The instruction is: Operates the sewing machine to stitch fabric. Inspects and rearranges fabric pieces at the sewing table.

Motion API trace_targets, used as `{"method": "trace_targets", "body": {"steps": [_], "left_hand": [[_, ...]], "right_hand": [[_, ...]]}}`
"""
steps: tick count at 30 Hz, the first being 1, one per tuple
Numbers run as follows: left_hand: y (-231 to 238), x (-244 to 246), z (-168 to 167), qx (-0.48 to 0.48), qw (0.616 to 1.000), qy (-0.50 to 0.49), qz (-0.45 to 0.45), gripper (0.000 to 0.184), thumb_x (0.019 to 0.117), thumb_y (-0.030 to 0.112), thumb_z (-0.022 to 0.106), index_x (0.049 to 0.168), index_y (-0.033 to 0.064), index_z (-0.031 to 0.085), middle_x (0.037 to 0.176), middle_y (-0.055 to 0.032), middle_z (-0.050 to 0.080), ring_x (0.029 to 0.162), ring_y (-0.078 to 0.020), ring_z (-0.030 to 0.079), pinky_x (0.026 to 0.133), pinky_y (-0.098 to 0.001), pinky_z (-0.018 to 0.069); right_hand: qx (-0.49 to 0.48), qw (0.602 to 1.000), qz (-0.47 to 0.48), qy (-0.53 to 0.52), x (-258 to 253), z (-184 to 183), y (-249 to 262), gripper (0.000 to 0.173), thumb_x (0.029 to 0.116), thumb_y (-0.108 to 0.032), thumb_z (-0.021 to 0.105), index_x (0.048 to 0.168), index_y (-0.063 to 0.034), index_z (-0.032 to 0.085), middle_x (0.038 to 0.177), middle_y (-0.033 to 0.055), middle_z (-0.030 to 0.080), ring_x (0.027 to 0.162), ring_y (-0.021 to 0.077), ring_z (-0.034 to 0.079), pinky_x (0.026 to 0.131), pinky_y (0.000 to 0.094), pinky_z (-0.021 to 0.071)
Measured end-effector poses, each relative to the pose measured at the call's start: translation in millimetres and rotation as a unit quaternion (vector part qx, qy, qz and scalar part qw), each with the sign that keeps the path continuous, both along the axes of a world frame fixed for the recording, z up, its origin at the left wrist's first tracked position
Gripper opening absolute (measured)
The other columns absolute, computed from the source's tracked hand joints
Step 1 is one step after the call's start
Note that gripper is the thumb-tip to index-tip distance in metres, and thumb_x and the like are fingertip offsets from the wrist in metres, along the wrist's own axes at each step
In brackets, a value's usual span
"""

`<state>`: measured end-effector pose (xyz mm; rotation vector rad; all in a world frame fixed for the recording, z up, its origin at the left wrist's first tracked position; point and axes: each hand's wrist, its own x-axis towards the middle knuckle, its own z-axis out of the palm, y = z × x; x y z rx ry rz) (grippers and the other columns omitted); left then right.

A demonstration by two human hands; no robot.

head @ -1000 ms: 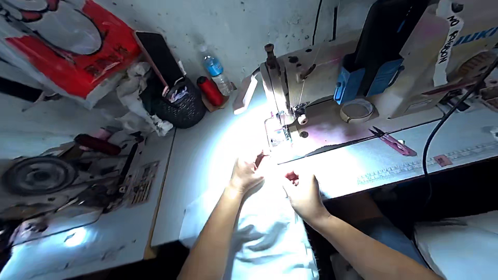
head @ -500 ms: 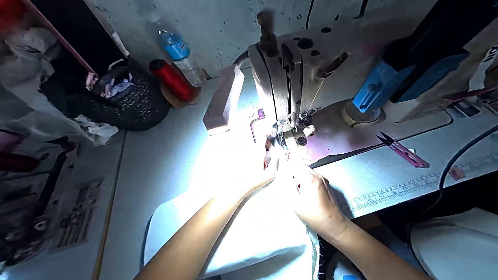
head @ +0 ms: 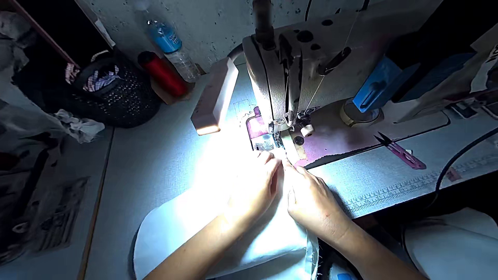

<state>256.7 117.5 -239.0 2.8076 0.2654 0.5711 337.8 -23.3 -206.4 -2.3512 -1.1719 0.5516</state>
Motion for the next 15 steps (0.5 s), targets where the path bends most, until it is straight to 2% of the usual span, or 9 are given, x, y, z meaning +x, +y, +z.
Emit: {"method": "trace_targets", "body": {"steps": [2,4,7,10,15], "left_hand": [[-11.7,-11.4,-9.0,0.013,1.000,0.007,0.018,0.032,0.1005,0.016,0.050,0.120,0.0086,0.075,0.122,-0.0078,0.072,0.119,-0.0248,0.065,0.099,-0.0417,0.0523],[-19.8,-21.0,-14.6,0.016,0.999,0.021,0.038,0.041,0.1033,0.023,0.045,0.133,0.0091,0.069,0.138,-0.0079,0.066,0.135,-0.0256,0.057,0.113,-0.0449,0.0436],[-24.0,-29.9,-19.5,-0.026,0.998,0.044,0.043,0.052,0.1070,0.035,0.036,0.149,0.0114,0.056,0.155,-0.0063,0.052,0.146,-0.0224,0.045,0.120,-0.0437,0.0350],[-21.0,-30.5,-23.3,-0.033,0.999,0.031,0.030,0.052,0.1060,0.035,0.038,0.148,0.0106,0.057,0.154,-0.0074,0.053,0.146,-0.0229,0.045,0.118,-0.0422,0.0359],[-13.4,-28.2,-23.4,-0.038,0.999,0.028,0.013,0.052,0.1058,0.035,0.039,0.147,0.0105,0.057,0.153,-0.0072,0.055,0.145,-0.0225,0.046,0.118,-0.0413,0.0360]], "right_hand": [[-0.002,1.000,-0.004,-0.009,-1.2,-1.9,-0.3,0.061,0.0935,-0.012,0.054,0.154,-0.0062,0.047,0.129,0.0155,0.067,0.110,0.0276,0.069,0.095,0.0414,0.0539],[-0.002,1.000,-0.007,-0.014,-2.1,-3.1,0.4,0.057,0.0984,-0.018,0.050,0.154,-0.0073,0.047,0.126,0.0140,0.068,0.108,0.0263,0.069,0.094,0.0399,0.0546],[0.007,0.999,0.000,-0.036,-2.1,-4.2,1.6,0.059,0.0961,-0.018,0.051,0.153,-0.0052,0.047,0.121,0.0136,0.070,0.105,0.0255,0.071,0.090,0.0389,0.0558],[0.004,0.998,0.015,-0.067,-2.0,-4.4,3.8,0.058,0.0954,-0.017,0.052,0.152,-0.0045,0.048,0.118,0.0130,0.071,0.099,0.0245,0.071,0.084,0.0359,0.0566],[-0.007,0.999,0.031,-0.013,7.9,-0.7,7.1,0.066,0.0913,-0.016,0.053,0.156,-0.0057,0.044,0.120,0.0108,0.072,0.104,0.0233,0.070,0.089,0.0384,0.0552]]}}
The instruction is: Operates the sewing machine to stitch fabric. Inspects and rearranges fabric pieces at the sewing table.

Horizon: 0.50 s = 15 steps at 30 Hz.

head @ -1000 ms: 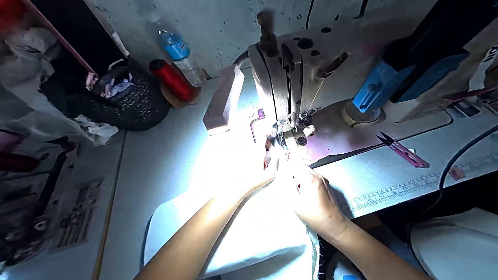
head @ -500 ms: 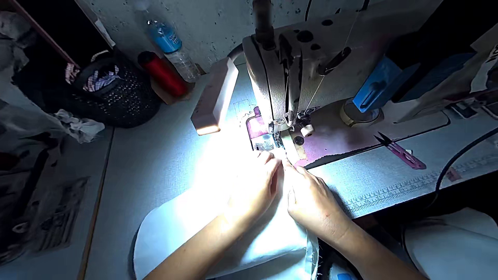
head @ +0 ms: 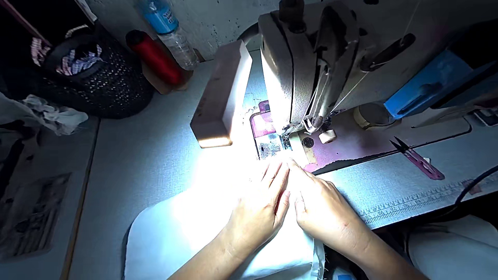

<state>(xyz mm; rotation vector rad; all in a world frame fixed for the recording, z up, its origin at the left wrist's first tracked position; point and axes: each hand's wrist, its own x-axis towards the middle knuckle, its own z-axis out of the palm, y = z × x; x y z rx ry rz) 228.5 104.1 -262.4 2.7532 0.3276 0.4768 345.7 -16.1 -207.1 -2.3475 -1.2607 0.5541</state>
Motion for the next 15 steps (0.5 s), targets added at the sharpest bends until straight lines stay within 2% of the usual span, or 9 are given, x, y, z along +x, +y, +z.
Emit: {"method": "trace_targets", "body": {"steps": [3,5,7,10,12,15], "left_hand": [[12.7,6.1,1.3,0.007,1.000,-0.005,-0.019,0.052,0.1044,0.034,0.039,0.146,0.0104,0.058,0.150,-0.0066,0.057,0.143,-0.0217,0.048,0.116,-0.0411,0.0386],[19.6,10.4,1.5,0.008,1.000,-0.005,-0.027,0.052,0.1043,0.033,0.038,0.147,0.0103,0.057,0.151,-0.0058,0.056,0.145,-0.0213,0.046,0.117,-0.0415,0.0374],[22.1,11.8,1.6,0.003,0.999,0.002,-0.032,0.053,0.1045,0.032,0.036,0.149,0.0091,0.054,0.154,-0.0063,0.053,0.147,-0.0214,0.043,0.120,-0.0432,0.0342],[18.9,10.8,2.3,0.010,1.000,0.013,-0.026,0.055,0.1056,0.032,0.034,0.151,0.0072,0.051,0.157,-0.0065,0.049,0.150,-0.0215,0.039,0.124,-0.0443,0.0275],[14.7,10.8,3.0,0.028,0.999,0.016,-0.016,0.055,0.1061,0.032,0.033,0.151,0.0058,0.051,0.156,-0.0090,0.051,0.149,-0.0243,0.041,0.122,-0.0469,0.0299],[14.8,13.3,2.6,0.033,0.999,0.013,-0.016,0.056,0.1060,0.033,0.032,0.148,0.0035,0.053,0.153,-0.0121,0.053,0.147,-0.0274,0.044,0.122,-0.0477,0.0302]], "right_hand": [[-0.012,1.000,-0.006,0.009,3.5,2.6,7.0,0.067,0.0913,-0.017,0.054,0.157,-0.0087,0.043,0.112,0.0100,0.073,0.100,0.0231,0.070,0.087,0.0403,0.0549],[-0.036,0.999,-0.010,0.035,8.7,8.4,12.7,0.070,0.0925,-0.016,0.054,0.160,-0.0121,0.038,0.111,0.0113,0.072,0.100,0.0255,0.069,0.088,0.0440,0.0533],[-0.036,0.998,-0.013,0.042,11.8,9.5,15.2,0.072,0.0904,-0.015,0.055,0.161,-0.0130,0.037,0.108,0.0111,0.072,0.095,0.0249,0.068,0.084,0.0447,0.0527],[-0.047,0.998,-0.014,0.040,11.5,10.8,15.3,0.073,0.0905,-0.015,0.055,0.161,-0.0132,0.036,0.113,0.0111,0.072,0.100,0.0255,0.067,0.086,0.0454,0.0522],[-0.013,1.000,-0.020,0.012,7.5,4.6,10.5,0.072,0.0894,-0.014,0.054,0.160,-0.0119,0.039,0.121,0.0114,0.072,0.103,0.0254,0.069,0.089,0.0445,0.0535],[0.070,0.997,-0.027,-0.033,5.1,-9.9,5.3,0.067,0.0856,-0.014,0.054,0.152,-0.0079,0.050,0.111,0.0096,0.072,0.087,0.0205,0.068,0.077,0.0398,0.0553]]}}
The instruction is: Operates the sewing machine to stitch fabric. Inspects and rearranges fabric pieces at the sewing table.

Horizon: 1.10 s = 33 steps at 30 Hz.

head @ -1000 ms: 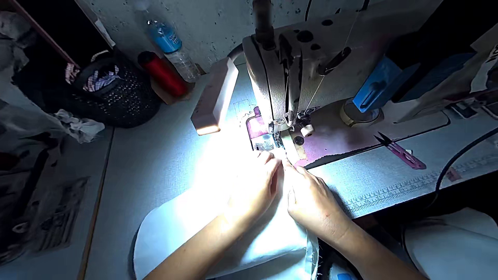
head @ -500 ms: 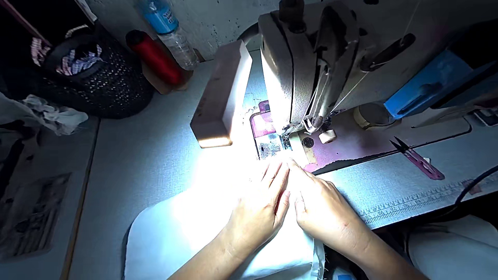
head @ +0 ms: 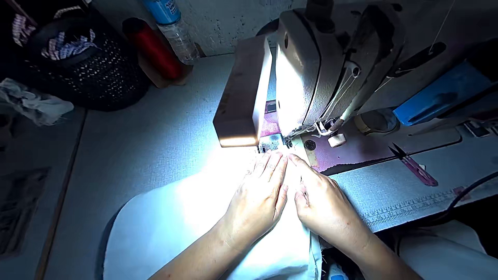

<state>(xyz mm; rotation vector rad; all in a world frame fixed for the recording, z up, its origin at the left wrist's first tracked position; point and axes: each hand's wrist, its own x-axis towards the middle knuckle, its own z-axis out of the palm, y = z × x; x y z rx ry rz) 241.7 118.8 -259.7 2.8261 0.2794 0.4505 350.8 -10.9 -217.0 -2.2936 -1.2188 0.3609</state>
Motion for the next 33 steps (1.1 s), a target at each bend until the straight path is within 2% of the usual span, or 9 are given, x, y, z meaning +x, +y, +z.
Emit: {"method": "trace_targets", "body": {"steps": [3,8,12,15,18,21,25,28,33], "left_hand": [[1.6,2.6,-0.9,0.001,1.000,-0.003,-0.002,0.056,0.1052,0.032,0.033,0.147,0.0023,0.054,0.152,-0.0129,0.054,0.147,-0.0281,0.044,0.123,-0.0472,0.0292],[8.0,5.6,0.1,0.009,1.000,0.005,-0.013,0.057,0.1055,0.033,0.031,0.148,0.0019,0.053,0.153,-0.0140,0.052,0.148,-0.0301,0.042,0.124,-0.0493,0.0261],[8.2,3.9,-0.7,0.005,1.000,0.012,-0.012,0.057,0.1063,0.034,0.030,0.150,0.0033,0.051,0.157,-0.0114,0.049,0.150,-0.0278,0.039,0.125,-0.0505,0.0242],[8.7,3.7,-0.7,0.004,1.000,0.010,-0.014,0.057,0.1068,0.034,0.030,0.150,0.0029,0.052,0.156,-0.0125,0.050,0.149,-0.0286,0.040,0.125,-0.0507,0.0246],[9.5,3.0,2.5,0.002,1.000,0.014,-0.019,0.056,0.1063,0.033,0.032,0.150,0.0034,0.051,0.155,-0.0129,0.051,0.149,-0.0284,0.040,0.125,-0.0494,0.0248],[9.1,4.0,4.0,0.002,1.000,0.003,-0.025,0.053,0.1055,0.030,0.034,0.149,0.0061,0.053,0.153,-0.0136,0.052,0.148,-0.0301,0.041,0.123,-0.0523,0.0270],[7.9,3.6,4.3,0.001,0.999,0.028,-0.019,0.055,0.1067,0.031,0.031,0.153,0.0073,0.048,0.158,-0.0121,0.046,0.151,-0.0279,0.037,0.125,-0.0521,0.0247],[7.8,3.1,4.7,0.019,0.999,0.032,-0.020,0.056,0.1062,0.032,0.031,0.153,0.0068,0.048,0.159,-0.0123,0.045,0.152,-0.0286,0.036,0.125,-0.0525,0.0246],[7.0,1.3,8.5,0.041,0.997,0.065,-0.011,0.056,0.1058,0.032,0.030,0.155,0.0128,0.046,0.162,-0.0087,0.042,0.154,-0.0270,0.033,0.125,-0.0545,0.0213]], "right_hand": [[-0.025,0.999,0.001,0.025,2.8,4.9,3.4,0.066,0.0867,-0.013,0.055,0.153,-0.0090,0.050,0.117,0.0102,0.072,0.095,0.0224,0.070,0.082,0.0424,0.0555],[-0.051,0.997,-0.007,0.049,6.5,10.1,9.6,0.067,0.0893,-0.012,0.056,0.156,-0.0117,0.046,0.111,0.0093,0.071,0.090,0.0211,0.065,0.080,0.0418,0.0521],[-0.076,0.996,-0.010,0.035,2.4,13.0,11.0,0.067,0.0902,-0.012,0.055,0.156,-0.0109,0.045,0.122,0.0100,0.071,0.104,0.0237,0.068,0.088,0.0431,0.0539],[-0.073,0.996,-0.008,0.041,4.3,13.7,10.8,0.067,0.0897,-0.012,0.055,0.156,-0.0117,0.045,0.117,0.0102,0.071,0.096,0.0228,0.067,0.083,0.0429,0.0533],[-0.033,0.998,-0.026,0.047,5.1,6.2,9.0,0.067,0.0867,-0.011,0.058,0.153,-0.0161,0.050,0.095,0.0061,0.070,0.078,0.0182,0.062,0.071,0.0398,0.0509],[0.047,0.996,-0.054,0.051,3.8,-7.9,3.4,0.052,0.0847,-0.011,0.060,0.137,-0.0161,0.058,0.073,-0.0022,0.054,0.062,0.0101,0.051,0.058,0.0301,0.0448],[0.163,0.977,-0.096,0.098,-0.5,-22.6,-6.1,0.037,0.0839,-0.007,0.065,0.120,-0.0069,0.058,0.073,-0.0026,0.052,0.060,0.0049,0.049,0.055,0.0202,0.0430],[0.215,0.958,-0.131,0.135,-4.9,-28.5,-8.2,0.033,0.0824,-0.005,0.067,0.114,-0.0069,0.056,0.073,-0.0023,0.054,0.058,0.0029,0.050,0.054,0.0169,0.0428],[0.227,0.950,-0.147,0.158,-5.8,-31.9,-8.8,0.032,0.0810,-0.006,0.067,0.110,-0.0086,0.055,0.066,-0.0037,0.049,0.054,0.0056,0.049,0.051,0.0214,0.0437]]}}
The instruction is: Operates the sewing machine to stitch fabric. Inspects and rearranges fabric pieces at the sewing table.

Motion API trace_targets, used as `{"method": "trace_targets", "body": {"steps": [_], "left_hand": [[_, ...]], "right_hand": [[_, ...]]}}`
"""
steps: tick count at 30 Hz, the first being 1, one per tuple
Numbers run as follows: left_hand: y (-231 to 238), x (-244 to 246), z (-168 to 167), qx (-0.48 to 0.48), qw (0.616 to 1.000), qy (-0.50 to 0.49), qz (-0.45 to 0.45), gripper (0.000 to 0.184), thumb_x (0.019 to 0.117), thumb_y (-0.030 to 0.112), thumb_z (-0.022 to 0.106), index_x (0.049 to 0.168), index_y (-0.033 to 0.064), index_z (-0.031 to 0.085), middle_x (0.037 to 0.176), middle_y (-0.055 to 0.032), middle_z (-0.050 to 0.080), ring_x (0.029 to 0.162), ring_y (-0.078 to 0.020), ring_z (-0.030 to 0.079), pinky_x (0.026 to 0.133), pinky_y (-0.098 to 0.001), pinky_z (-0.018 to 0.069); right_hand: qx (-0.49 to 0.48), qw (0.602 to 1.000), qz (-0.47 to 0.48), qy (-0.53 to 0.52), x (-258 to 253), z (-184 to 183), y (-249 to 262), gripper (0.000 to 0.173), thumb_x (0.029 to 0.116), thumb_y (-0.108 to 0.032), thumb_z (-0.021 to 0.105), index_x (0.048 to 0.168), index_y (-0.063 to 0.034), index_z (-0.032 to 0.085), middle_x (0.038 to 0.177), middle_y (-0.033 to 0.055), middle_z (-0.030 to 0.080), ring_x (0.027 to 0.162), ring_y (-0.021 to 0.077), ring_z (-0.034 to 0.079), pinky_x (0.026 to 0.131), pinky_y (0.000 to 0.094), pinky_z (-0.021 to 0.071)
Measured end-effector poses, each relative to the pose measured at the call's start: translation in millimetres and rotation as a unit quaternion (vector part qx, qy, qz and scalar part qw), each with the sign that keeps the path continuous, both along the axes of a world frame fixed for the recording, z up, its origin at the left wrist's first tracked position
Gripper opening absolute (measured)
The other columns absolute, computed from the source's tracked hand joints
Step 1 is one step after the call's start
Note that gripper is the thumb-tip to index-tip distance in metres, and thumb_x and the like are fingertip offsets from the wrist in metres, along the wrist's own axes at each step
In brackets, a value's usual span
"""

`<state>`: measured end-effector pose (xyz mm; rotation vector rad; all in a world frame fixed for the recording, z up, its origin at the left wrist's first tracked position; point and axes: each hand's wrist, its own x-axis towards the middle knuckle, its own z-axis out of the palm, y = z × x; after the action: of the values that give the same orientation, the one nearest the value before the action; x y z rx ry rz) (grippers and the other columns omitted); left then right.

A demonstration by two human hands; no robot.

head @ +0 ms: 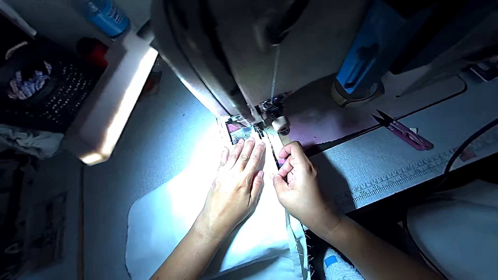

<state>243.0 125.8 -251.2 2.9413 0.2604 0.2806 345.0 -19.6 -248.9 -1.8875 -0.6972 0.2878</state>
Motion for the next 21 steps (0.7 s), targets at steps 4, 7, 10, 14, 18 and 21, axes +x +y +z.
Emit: {"method": "trace_targets", "body": {"steps": [4,7,10,14,18,21], "left_hand": [[-2.4,0.6,5.7,0.019,1.000,0.012,0.009,0.054,0.1060,0.035,0.032,0.154,0.0167,0.049,0.161,-0.0080,0.044,0.153,-0.0265,0.035,0.124,-0.0602,0.0176],[-10.0,10.4,20.3,0.027,0.999,0.035,0.030,0.056,0.1073,0.046,0.036,0.142,0.0110,0.062,0.150,-0.0108,0.056,0.146,-0.0303,0.045,0.122,-0.0677,0.0130],[-17.5,16.7,13.3,0.009,0.998,-0.012,0.061,0.049,0.1065,0.042,0.045,0.131,0.0072,0.071,0.142,-0.0129,0.063,0.143,-0.0339,0.049,0.121,-0.0711,0.0121],[-19.8,8.4,-5.0,-0.055,0.991,-0.054,0.108,0.051,0.1054,0.045,0.049,0.141,0.0130,0.064,0.153,-0.0077,0.055,0.150,-0.0272,0.040,0.125,-0.0625,0.0157],[-20.5,8.2,-8.6,-0.066,0.989,-0.066,0.111,0.045,0.1068,0.037,0.047,0.140,0.0122,0.065,0.152,-0.0075,0.055,0.150,-0.0257,0.040,0.126,-0.0599,0.0152],[-19.9,8.0,-7.3,-0.071,0.989,-0.065,0.108,0.048,0.1047,0.042,0.052,0.141,0.0136,0.065,0.154,-0.0060,0.053,0.150,-0.0246,0.039,0.126,-0.0571,0.0182]], "right_hand": [[-0.020,1.000,0.005,0.017,1.0,3.3,-1.9,0.032,0.0823,-0.006,0.069,0.111,-0.0093,0.054,0.068,-0.0025,0.049,0.058,0.0092,0.051,0.053,0.0259,0.0459],[-0.034,0.999,0.008,0.016,2.6,6.3,-2.1,0.031,0.0845,-0.006,0.070,0.109,-0.0098,0.053,0.067,-0.0019,0.050,0.058,0.0115,0.053,0.054,0.0287,0.0472],[-0.039,0.999,0.005,0.011,1.7,7.0,-3.2,0.029,0.0859,-0.007,0.071,0.108,-0.0098,0.053,0.068,-0.0007,0.052,0.058,0.0118,0.055,0.054,0.0294,0.0488],[-0.039,0.999,0.007,-0.002,-0.9,4.9,-5.8,0.027,0.0877,-0.009,0.071,0.109,-0.0098,0.053,0.066,-0.0013,0.052,0.058,0.0119,0.056,0.053,0.0289,0.0483],[-0.038,0.999,0.008,-0.010,-1.6,4.5,-9.0,0.021,0.0884,-0.009,0.068,0.105,-0.0094,0.055,0.066,-0.0015,0.051,0.056,0.0109,0.053,0.050,0.0276,0.0447],[-0.030,0.999,0.022,-0.022,-1.5,2.9,-9.5,0.028,0.0888,-0.008,0.069,0.113,-0.0094,0.055,0.066,-0.0012,0.051,0.056,0.0117,0.053,0.051,0.0285,0.0455]]}}
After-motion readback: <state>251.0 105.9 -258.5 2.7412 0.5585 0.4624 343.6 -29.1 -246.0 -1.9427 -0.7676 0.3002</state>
